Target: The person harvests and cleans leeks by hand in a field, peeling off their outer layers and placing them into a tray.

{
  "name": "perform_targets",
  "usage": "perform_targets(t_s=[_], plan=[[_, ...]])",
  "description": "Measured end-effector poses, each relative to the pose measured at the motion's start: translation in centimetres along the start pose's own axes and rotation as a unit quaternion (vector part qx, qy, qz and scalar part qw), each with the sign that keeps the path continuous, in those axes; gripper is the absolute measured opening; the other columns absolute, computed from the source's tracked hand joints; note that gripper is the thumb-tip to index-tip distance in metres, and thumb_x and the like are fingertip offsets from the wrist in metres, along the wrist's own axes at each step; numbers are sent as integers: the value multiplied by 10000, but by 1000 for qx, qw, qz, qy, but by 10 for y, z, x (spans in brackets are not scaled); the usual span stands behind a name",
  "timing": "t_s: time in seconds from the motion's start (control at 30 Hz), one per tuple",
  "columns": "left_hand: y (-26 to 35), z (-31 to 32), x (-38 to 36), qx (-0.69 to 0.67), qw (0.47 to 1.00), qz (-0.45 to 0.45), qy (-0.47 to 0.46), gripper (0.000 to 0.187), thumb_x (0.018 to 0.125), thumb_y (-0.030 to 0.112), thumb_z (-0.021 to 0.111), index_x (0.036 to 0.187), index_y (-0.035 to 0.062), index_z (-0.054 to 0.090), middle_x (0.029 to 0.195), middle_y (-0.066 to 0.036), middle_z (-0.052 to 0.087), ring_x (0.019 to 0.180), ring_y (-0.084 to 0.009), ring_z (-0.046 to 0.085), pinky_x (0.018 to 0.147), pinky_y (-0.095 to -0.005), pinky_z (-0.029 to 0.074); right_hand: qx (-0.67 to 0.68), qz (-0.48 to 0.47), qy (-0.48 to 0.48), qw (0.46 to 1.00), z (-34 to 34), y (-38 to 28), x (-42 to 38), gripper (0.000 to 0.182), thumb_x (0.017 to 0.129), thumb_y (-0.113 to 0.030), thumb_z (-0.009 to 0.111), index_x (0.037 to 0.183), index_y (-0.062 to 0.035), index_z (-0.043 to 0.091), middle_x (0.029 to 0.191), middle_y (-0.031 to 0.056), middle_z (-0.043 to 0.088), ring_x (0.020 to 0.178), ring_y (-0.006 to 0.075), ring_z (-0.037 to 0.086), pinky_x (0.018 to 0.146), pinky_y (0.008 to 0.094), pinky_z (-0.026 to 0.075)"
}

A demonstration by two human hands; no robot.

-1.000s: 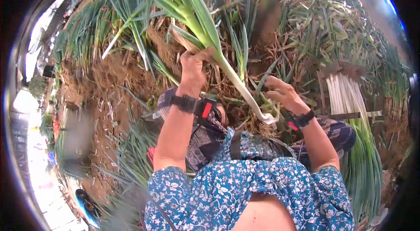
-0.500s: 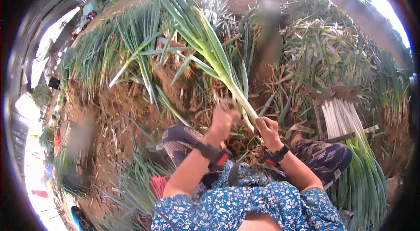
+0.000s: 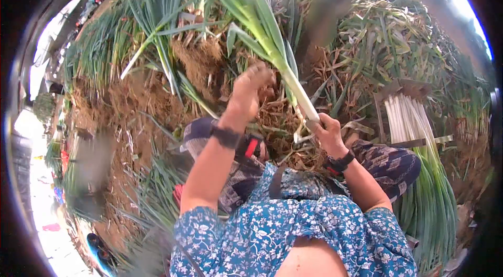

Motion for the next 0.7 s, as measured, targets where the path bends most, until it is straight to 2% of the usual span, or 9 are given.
perform_targets(t_s=[0.13, 0.23, 0.27, 0.3, 0.37, 0.43, 0.5, 0.63, 0.7], plan=[[21, -1, 8, -7, 998, 33, 48, 265, 770, 111, 671, 1007, 25, 589, 879, -42, 620, 772, -176, 599, 692, -343, 499, -24, 31, -144, 989, 39, 13, -11, 243, 828, -240, 620, 917, -14, 623, 696, -20, 518, 660, 67, 488, 573, 238, 413], [21, -2, -5, 10, 998, 24, 51, 235, 764, 73, 675, 979, 5, 607, 852, -60, 630, 724, -181, 618, 640, -315, 524, 99, -90, -169, 976, 42, -47, 30, 427, 792, -285, 616, 1092, 17, 577, 1006, 94, 600, 942, 160, 550, 822, 289, 439], [14, -3, -5, 6, 999, 15, 49, 234, 762, 84, 677, 969, 1, 607, 845, -67, 629, 711, -182, 620, 596, -311, 526, 63, -69, -155, 984, 40, -49, 51, 426, 782, -272, 622, 1088, 21, 576, 998, 94, 609, 929, 160, 558, 821, 289, 439], [10, -4, -4, 1, 999, 9, 48, 233, 761, 95, 680, 959, -3, 606, 838, -75, 629, 697, -182, 621, 551, -308, 528, 86, -168, -117, 975, 38, -77, 64, 410, 778, -278, 624, 1043, 32, 582, 954, 89, 614, 879, 148, 557, 791, 289, 443], [12, -2, -10, 24, 998, 14, 48, 225, 775, 121, 665, 946, -12, 608, 839, -91, 630, 690, -186, 628, 520, -310, 540, 72, -204, -137, 967, 50, -109, 82, 377, 751, -213, 657, 1013, 49, 587, 871, 79, 626, 809, 122, 557, 747, 274, 450], [16, -3, -12, 26, 998, 17, 51, 222, 780, 122, 660, 946, -18, 610, 845, -97, 632, 692, -190, 631, 517, -309, 541, 96, -189, -156, 965, 64, -110, 95, 341, 721, -138, 673, 1001, 44, 602, 833, 68, 629, 765, 111, 562, 715, 264, 455], [14, -12, -10, 24, 998, 20, 59, 224, 777, 110, 663, 945, -30, 616, 831, -103, 636, 674, -197, 635, 523, -308, 543, 232, -52, -207, 949, 84, -93, 104, 318, 694, -70, 675, 988, 33, 616, 807, 60, 629, 722, 100, 566, 678, 255, 461], [8, -28, -9, 46, 990, 35, 129, 191, 750, 63, 687, 893, -48, 626, 766, -92, 636, 582, -183, 614, 517, -299, 530, 346, -21, -215, 913, 98, -90, 107, 345, 664, 5, 659, 1006, 25, 613, 791, 34, 622, 680, 77, 567, 620, 230, 479], [2, -44, 1, 26, 989, 61, 135, 176, 748, 62, 692, 863, -56, 629, 756, -92, 633, 569, -174, 603, 497, -298, 517, 191, -95, -195, 958, 93, -110, 92, 348, 658, 8, 665, 1001, 25, 614, 789, 22, 619, 679, 75, 564, 630, 227, 476]])
Point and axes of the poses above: each hand's wrist, its own x-axis towards the middle knuckle, its own z-axis out of the palm, y = z × x, the point moved 10 cm from there along x, towards the middle knuckle
